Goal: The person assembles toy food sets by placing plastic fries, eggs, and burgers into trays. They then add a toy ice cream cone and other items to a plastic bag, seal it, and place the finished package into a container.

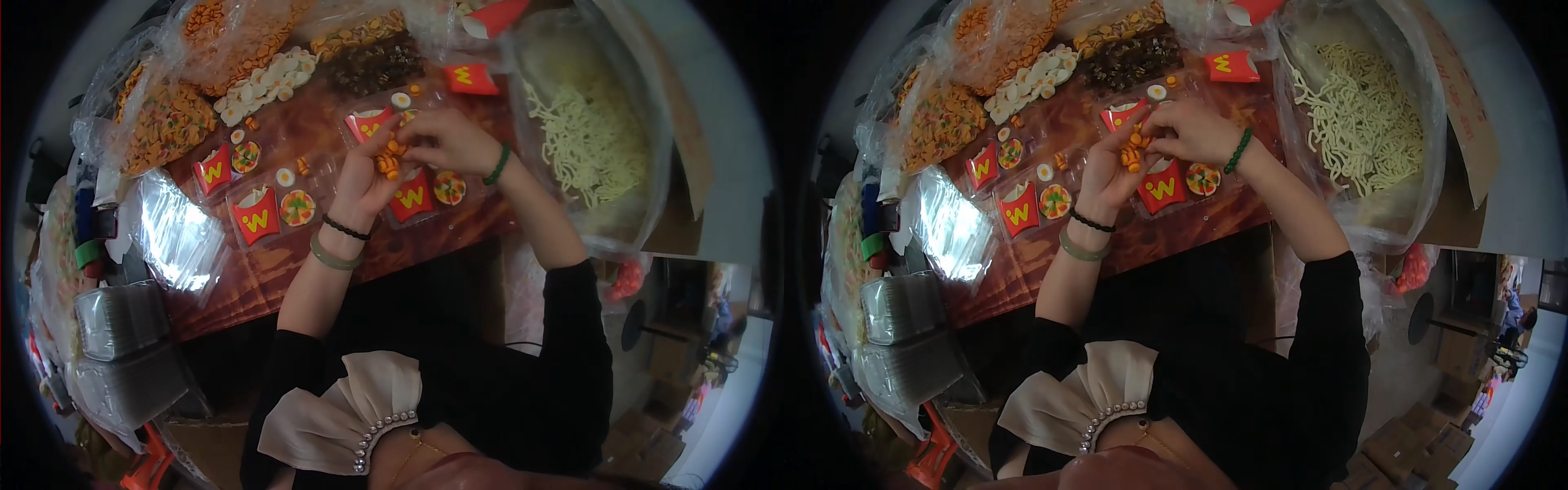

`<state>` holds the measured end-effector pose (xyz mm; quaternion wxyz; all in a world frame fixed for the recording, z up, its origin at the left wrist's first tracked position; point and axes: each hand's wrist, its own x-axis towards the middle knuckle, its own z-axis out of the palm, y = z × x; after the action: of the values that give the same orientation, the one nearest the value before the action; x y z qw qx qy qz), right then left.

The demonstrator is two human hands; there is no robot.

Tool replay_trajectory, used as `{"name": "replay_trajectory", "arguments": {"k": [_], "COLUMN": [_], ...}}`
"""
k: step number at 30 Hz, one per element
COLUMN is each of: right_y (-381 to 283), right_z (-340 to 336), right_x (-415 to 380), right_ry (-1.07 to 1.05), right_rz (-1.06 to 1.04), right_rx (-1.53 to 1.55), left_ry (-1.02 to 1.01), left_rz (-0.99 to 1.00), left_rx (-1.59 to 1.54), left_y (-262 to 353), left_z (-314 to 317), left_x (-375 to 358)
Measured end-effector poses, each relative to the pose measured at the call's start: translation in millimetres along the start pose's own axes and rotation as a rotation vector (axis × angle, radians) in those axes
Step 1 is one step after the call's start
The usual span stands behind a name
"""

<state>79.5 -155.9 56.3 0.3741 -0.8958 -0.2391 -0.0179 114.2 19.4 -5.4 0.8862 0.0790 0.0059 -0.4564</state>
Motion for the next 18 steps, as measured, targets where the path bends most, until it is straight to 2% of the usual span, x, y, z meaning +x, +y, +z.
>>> {"name": "replay_trajectory", "arguments": {"k": [2,5,7,9,11,12,13,15,18], "right_y": [-4.4,-7.3,-8.9,-10.0,-7.2,4.5,19.9,47.0,55.3], "right_z": [2.1,1.2,1.9,-4.6,-23.3,-23.8,-23.2,-19.3,-1.5], "right_x": [-3.2,-8.7,-15.2,-21.5,-28.7,-33.1,-38.1,-46.1,-58.6], "right_ry": [-0.009,-0.054,-0.021,0.015,0.051,0.169,0.172,0.324,0.267], "right_rz": [0.105,0.171,0.189,0.209,0.514,0.501,0.505,0.510,0.504], "right_rx": [0.025,0.096,0.125,0.153,0.641,0.614,0.615,0.214,0.058], "left_ry": [0.029,-0.045,0.107,0.148,0.191,0.151,0.112,0.121,0.172], "left_rz": [0.021,-0.022,-0.007,0.008,0.020,-0.007,-0.035,-0.055,-0.113], "left_rx": [0.031,-0.028,0.005,-0.001,-0.013,-0.078,-0.141,-0.129,-0.085], "left_y": [-4.6,-9.2,-16.1,-19.1,-21.5,-20.0,-20.1,-26.9,-42.8], "left_z": [-2.8,-5.2,8.4,12.6,14.4,14.7,14.6,13.0,12.7], "left_x": [-0.7,-0.1,-6.5,-9.0,-12.6,-15.3,-18.0,-26.6,-45.3]}}
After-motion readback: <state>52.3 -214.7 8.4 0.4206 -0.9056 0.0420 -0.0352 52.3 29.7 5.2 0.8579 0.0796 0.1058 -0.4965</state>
